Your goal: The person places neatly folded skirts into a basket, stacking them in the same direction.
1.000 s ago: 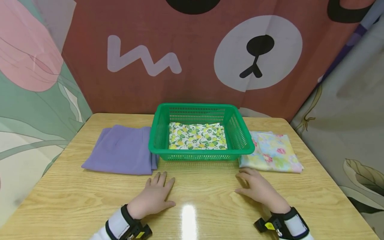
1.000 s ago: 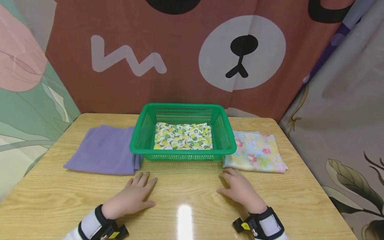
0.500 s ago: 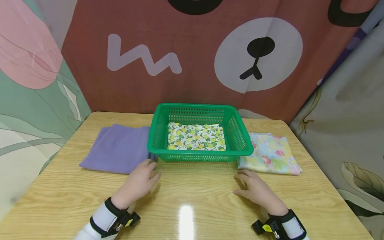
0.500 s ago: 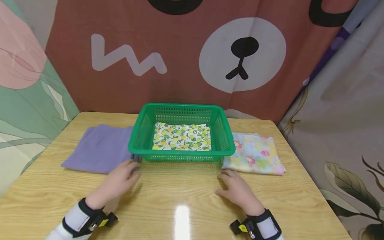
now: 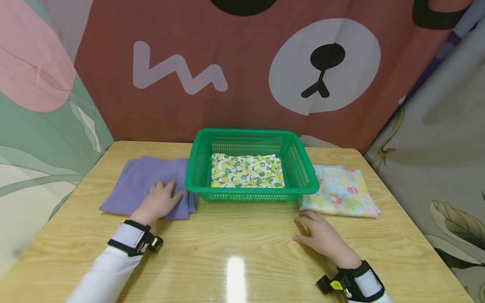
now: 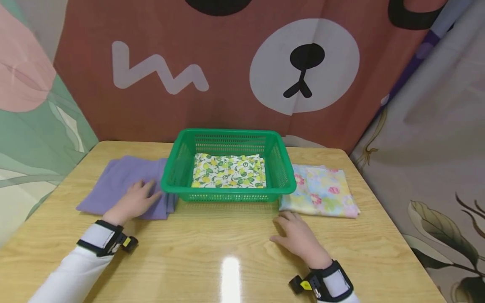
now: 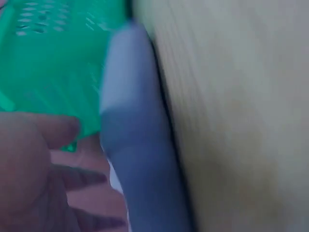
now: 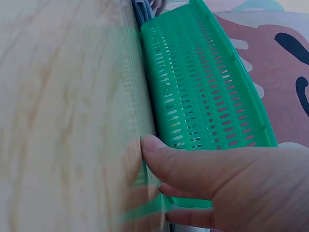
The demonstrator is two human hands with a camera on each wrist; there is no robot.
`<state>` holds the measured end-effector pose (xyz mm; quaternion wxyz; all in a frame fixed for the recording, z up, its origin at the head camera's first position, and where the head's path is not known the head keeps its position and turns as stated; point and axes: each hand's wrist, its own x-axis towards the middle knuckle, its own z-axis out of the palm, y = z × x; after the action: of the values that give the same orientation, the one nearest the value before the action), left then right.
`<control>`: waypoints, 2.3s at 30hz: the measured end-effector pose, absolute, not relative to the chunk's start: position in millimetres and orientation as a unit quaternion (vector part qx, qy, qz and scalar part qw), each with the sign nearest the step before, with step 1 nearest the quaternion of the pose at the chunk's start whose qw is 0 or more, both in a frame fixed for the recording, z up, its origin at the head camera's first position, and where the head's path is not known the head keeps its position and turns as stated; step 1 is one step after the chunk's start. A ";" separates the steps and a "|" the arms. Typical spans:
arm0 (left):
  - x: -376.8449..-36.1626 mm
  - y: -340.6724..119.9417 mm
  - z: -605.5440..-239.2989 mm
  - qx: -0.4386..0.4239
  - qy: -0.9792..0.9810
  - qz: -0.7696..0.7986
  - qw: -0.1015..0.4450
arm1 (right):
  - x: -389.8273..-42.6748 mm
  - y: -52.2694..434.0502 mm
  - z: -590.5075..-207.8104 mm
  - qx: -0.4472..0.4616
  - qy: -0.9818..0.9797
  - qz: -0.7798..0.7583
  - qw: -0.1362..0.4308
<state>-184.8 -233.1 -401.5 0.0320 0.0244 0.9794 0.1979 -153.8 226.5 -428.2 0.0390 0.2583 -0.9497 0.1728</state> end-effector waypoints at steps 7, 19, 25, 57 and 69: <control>-215.0 -245.8 -392.3 -0.027 0.989 0.134 0.059 | -153.5 225.1 -426.9 0.250 -0.952 0.175 0.020; -241.7 -268.0 -388.6 -0.021 0.979 0.147 0.136 | -153.7 225.1 -425.4 0.246 -0.953 0.175 0.012; -246.7 -272.2 -381.7 -0.027 0.973 0.157 0.170 | -154.2 224.6 -424.7 0.242 -0.953 0.180 0.011; -190.7 -277.6 -383.2 -0.006 0.974 0.136 0.180 | -152.0 222.6 -424.3 0.235 -0.956 0.177 -0.001; -162.1 -281.3 -390.6 0.021 0.982 0.113 0.151 | -151.4 223.0 -425.3 0.229 -0.956 0.183 -0.015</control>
<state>-162.1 -281.3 -390.6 0.1509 0.0210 0.9819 0.1129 -151.4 223.0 -425.3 -0.0151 0.2293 -0.9558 0.1833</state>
